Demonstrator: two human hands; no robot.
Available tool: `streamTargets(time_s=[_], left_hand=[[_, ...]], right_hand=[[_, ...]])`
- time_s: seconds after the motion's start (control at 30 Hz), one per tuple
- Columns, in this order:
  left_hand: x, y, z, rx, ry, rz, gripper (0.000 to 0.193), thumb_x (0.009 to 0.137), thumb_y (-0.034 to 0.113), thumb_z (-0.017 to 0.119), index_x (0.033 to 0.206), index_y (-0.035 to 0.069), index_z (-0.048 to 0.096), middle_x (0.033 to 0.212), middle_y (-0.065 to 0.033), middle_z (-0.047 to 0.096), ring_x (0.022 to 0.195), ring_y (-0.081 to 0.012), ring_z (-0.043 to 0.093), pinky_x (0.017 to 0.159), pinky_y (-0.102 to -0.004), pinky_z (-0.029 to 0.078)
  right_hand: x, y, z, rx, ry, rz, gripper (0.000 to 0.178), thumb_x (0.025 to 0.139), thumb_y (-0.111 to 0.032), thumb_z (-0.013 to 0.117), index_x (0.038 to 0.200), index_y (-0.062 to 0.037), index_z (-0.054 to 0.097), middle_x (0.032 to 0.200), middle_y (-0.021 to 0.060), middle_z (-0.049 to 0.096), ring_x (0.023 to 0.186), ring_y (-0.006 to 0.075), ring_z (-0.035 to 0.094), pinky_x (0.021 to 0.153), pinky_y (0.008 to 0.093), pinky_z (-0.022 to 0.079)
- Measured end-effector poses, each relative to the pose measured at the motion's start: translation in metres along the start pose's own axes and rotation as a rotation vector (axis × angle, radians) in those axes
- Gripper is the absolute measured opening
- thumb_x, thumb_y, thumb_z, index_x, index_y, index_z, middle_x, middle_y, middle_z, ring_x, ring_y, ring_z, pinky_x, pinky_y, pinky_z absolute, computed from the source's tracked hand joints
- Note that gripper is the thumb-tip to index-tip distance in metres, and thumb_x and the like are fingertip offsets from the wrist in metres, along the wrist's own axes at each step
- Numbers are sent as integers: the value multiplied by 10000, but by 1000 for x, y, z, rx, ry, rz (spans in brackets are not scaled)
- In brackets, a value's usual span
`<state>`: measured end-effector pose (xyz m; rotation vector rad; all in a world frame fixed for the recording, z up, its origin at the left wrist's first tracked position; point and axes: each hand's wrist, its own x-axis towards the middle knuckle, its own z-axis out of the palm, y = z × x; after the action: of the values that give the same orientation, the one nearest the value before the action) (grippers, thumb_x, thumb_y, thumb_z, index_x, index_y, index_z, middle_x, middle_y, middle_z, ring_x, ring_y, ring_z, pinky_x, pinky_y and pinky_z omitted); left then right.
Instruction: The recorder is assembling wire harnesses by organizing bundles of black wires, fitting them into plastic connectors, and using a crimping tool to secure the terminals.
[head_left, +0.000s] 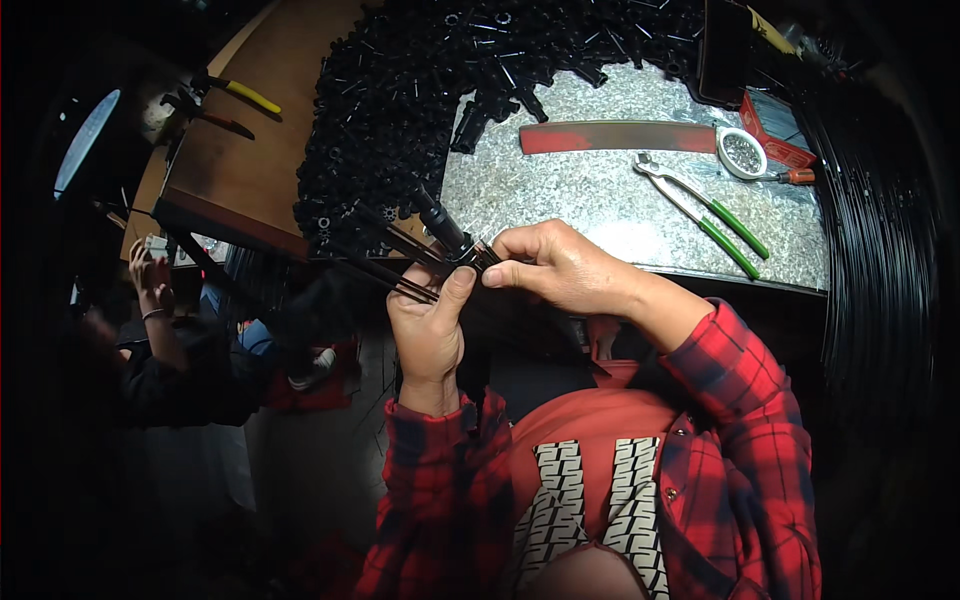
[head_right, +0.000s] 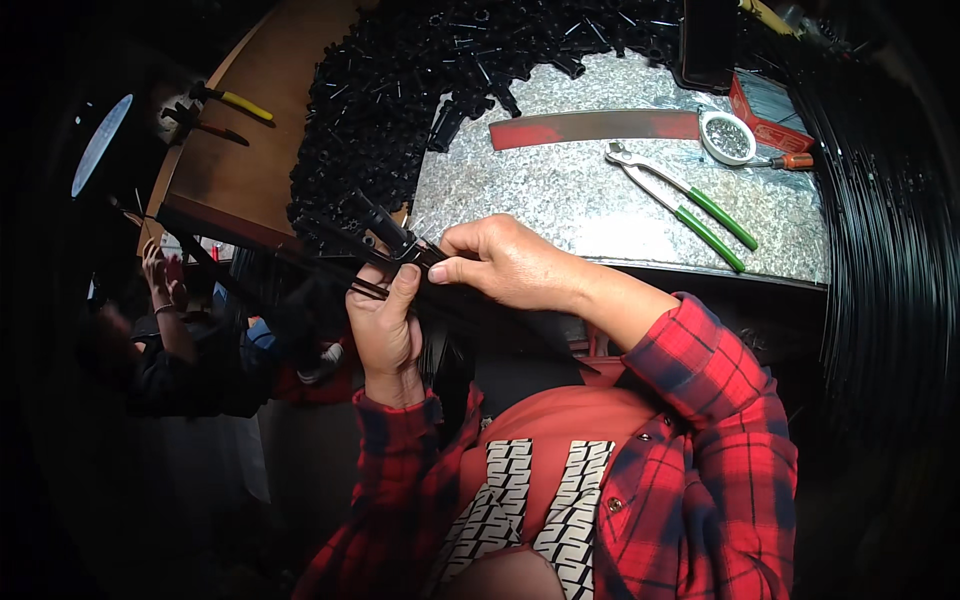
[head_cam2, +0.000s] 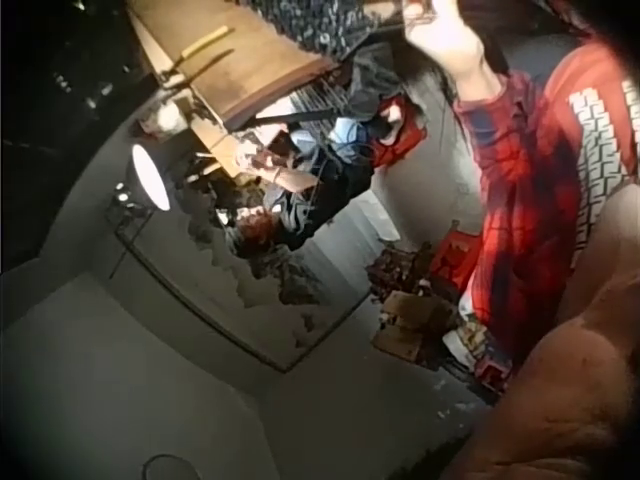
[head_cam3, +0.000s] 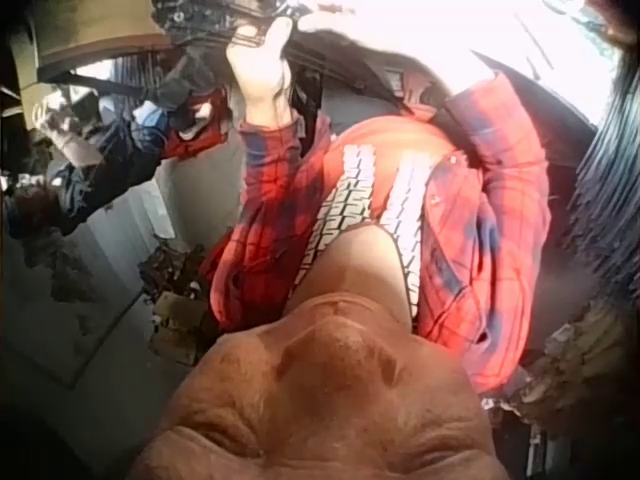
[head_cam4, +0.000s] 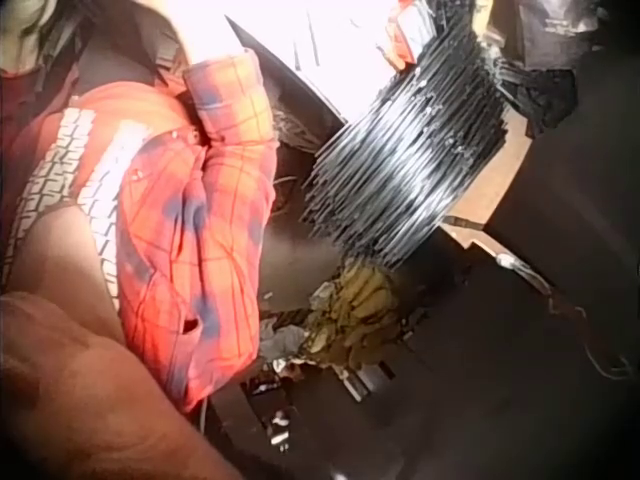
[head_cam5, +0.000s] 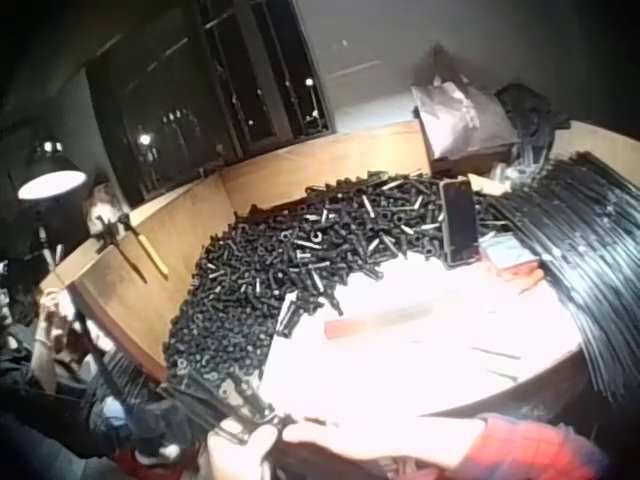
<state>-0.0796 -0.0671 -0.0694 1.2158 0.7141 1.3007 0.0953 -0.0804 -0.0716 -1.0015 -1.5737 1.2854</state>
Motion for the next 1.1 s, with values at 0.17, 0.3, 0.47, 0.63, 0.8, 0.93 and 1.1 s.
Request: streamTargets(time_s=[0.17,0.3,0.47,0.63,0.8,0.93,1.1], left_hand=[[1,0,3,62,-13,10,191,856,9,667,1037,-36,627,941,-28,642,844,-83,578,766,-218,457],[-1,-3,1,107,19,60,172,859,11,664,1020,-37,628,935,-25,640,830,-75,576,749,-212,457],[-3,-3,9,147,55,99,162,858,11,669,1005,-43,626,914,-23,641,825,-64,571,747,-210,457],[-11,-6,11,238,61,160,146,854,-3,672,986,-43,622,909,-23,645,797,-56,575,717,-200,467],[-16,-10,16,168,85,156,125,859,-24,657,970,-50,606,897,-22,642,788,-60,585,716,-189,478],[-16,-8,19,187,103,148,117,860,-27,654,964,-52,606,900,-26,640,807,-62,583,726,-196,478],[-14,-9,16,207,118,169,115,863,-29,650,972,-36,614,919,-29,639,826,-65,579,739,-203,475]], right_hand=[[0,2,2,-37,62,-12,278,918,-212,630,737,-32,518,596,-56,398,567,29,359,482,242,315],[2,5,11,-184,172,-168,268,908,-183,630,753,-5,504,573,14,408,549,71,379,484,287,336],[-3,-6,12,-239,234,-122,285,883,-221,618,763,17,517,562,101,466,518,144,437,493,322,364],[-5,-11,14,-319,294,-90,306,872,-250,588,740,23,546,545,143,509,486,206,500,482,333,390],[-10,-12,21,-493,406,-167,316,889,-222,566,700,30,542,561,184,538,477,333,544,468,398,418],[-10,-15,24,-543,394,-226,316,900,-201,553,690,35,539,574,204,530,514,367,552,488,418,418],[-10,-18,23,-360,326,-148,338,943,-210,517,716,38,552,574,198,505,502,323,502,503,390,397]])
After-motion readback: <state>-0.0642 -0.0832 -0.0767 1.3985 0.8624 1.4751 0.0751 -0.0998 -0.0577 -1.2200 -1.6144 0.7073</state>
